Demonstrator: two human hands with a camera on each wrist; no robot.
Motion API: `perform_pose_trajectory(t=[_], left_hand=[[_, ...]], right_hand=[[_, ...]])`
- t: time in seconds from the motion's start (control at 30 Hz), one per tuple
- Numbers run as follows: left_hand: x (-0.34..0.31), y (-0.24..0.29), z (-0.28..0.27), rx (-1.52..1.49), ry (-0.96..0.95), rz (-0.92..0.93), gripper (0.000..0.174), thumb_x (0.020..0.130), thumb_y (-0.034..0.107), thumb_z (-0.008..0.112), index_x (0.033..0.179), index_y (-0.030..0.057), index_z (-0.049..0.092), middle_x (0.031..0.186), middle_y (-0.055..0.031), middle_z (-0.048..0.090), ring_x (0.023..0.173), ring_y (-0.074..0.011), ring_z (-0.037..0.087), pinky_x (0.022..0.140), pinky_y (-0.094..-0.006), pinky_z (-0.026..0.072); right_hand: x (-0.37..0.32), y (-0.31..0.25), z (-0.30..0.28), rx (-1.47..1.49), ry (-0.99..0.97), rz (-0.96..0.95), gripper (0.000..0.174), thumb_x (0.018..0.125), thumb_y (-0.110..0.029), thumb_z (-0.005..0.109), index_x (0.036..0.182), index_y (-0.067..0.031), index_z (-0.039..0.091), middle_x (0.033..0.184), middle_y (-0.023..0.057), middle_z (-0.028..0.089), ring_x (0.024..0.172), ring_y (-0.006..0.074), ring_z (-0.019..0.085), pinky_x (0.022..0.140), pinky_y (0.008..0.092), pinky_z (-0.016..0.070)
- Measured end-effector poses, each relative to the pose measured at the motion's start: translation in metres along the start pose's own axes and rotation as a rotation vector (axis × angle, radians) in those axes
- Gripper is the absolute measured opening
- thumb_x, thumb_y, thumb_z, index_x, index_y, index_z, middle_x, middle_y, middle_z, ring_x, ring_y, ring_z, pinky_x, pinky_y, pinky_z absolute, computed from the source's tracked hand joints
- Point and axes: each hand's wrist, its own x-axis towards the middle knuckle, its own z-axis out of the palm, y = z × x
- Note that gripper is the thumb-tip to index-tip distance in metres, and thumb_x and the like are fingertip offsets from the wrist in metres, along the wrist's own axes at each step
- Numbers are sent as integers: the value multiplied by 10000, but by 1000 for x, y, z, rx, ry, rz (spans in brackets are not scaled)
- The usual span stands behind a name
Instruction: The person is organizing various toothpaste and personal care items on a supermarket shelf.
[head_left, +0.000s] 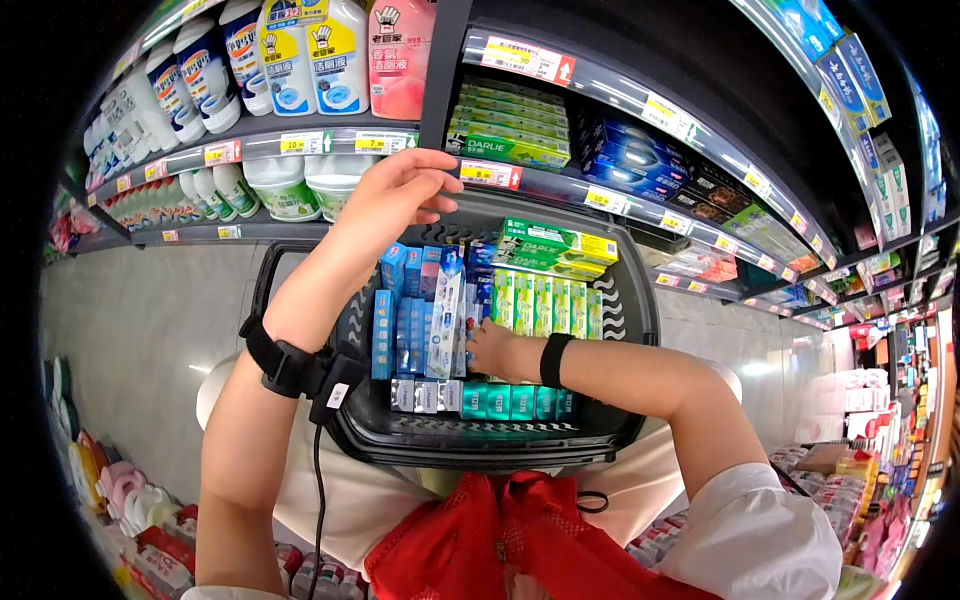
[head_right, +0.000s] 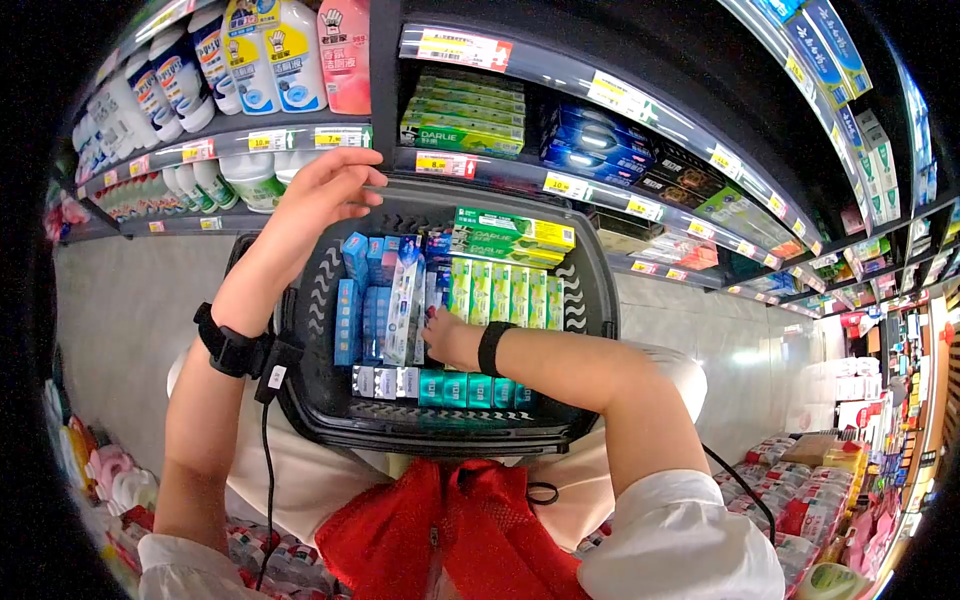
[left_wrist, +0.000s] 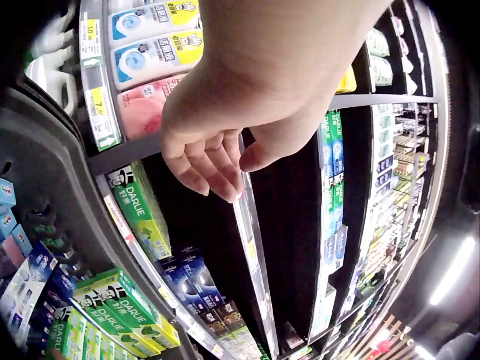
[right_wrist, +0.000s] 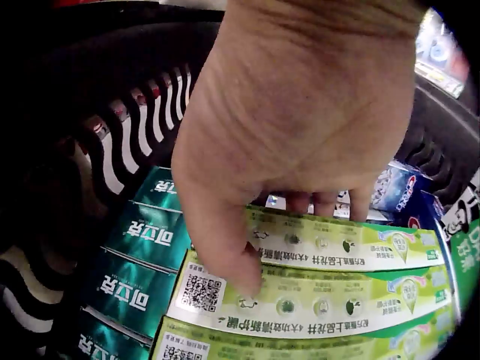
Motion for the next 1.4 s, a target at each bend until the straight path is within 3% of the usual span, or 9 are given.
perform_pose_trajectory(t=[0.4, 0.53, 0.8, 1.0, 1.17, 1.23, 1.27, 1.3, 1.4], left_hand=[[5, -2, 4, -2, -1, 30, 267, 881, 194, 464, 1100, 49, 512, 961, -33, 573, 844, -107, 542, 766, -253, 425], [17, -11, 10, -22, 17, 39, 264, 879, 187, 468, 1100, 50, 513, 962, -35, 574, 847, -108, 545, 763, -252, 428], [15, -13, 26, -25, -39, 8, 259, 877, 193, 471, 1092, 58, 516, 959, -28, 572, 845, -110, 547, 753, -244, 427], [12, -15, 14, -49, 14, -7, 253, 861, 164, 472, 1084, 55, 521, 963, -44, 597, 827, -109, 565, 738, -245, 431], [18, -23, 12, 29, 38, -3, 276, 877, 206, 463, 1108, 66, 518, 1044, -50, 564, 982, -144, 516, 842, -292, 388], [23, -33, 16, 118, 94, -23, 310, 882, 230, 446, 1141, 68, 497, 1085, -60, 548, 1022, -163, 495, 869, -306, 370], [25, -37, 18, 205, 150, -37, 344, 888, 255, 430, 1174, 70, 475, 1125, -71, 531, 1061, -182, 474, 895, -320, 352], [24, -38, 21, 213, 147, -44, 344, 888, 255, 430, 1174, 70, 475, 1125, -71, 531, 1061, -182, 474, 895, -320, 352], [28, -50, 27, -29, -4, -229, 530, 911, 438, 348, 1265, 43, 364, 1151, -112, 521, 1006, -227, 507, 856, -284, 387]], right_hand=[[-5, -7, -10, -34, 18, 2, 247, 835, -212, 533, 1072, -194, 600, 1109, 29, 505, 1031, 227, 468, 820, 361, 347], [20, -22, 6, 100, 125, 235, 165, 800, -184, 560, 920, -167, 673, 1083, 37, 531, 1024, 247, 464, 838, 422, 350], [-5, -14, 3, 2, 214, 121, 138, 746, -179, 597, 861, -168, 673, 982, -3, 557, 977, 209, 488, 867, 359, 330], [-43, -5, -35, 372, 425, 120, 185, 613, -87, 614, 788, -140, 636, 828, 11, 574, 889, 204, 524, 861, 365, 346], [-119, 40, -73, 935, 1153, 8, 272, 539, 77, 531, 778, -50, 564, 805, 78, 589, 830, 262, 557, 755, 349, 433], [-144, 51, -69, 1342, 1333, -41, 200, 638, 70, 597, 786, -51, 537, 859, 66, 563, 912, 214, 549, 790, 340, 445], [-154, 57, -65, 1400, 1442, -72, 86, 750, -82, 597, 787, -65, 521, 852, 76, 541, 921, 243, 541, 809, 368, 445], [-163, 58, -62, 1593, 1588, -150, 105, 735, 39, 526, 771, -60, 521, 868, 76, 553, 927, 238, 546, 824, 357, 446], [-181, 62, -56, 1862, 1843, -278, 73, 846, -60, 442, 785, -81, 476, 900, 90, 512, 1003, 260, 509, 852, 394, 447]])
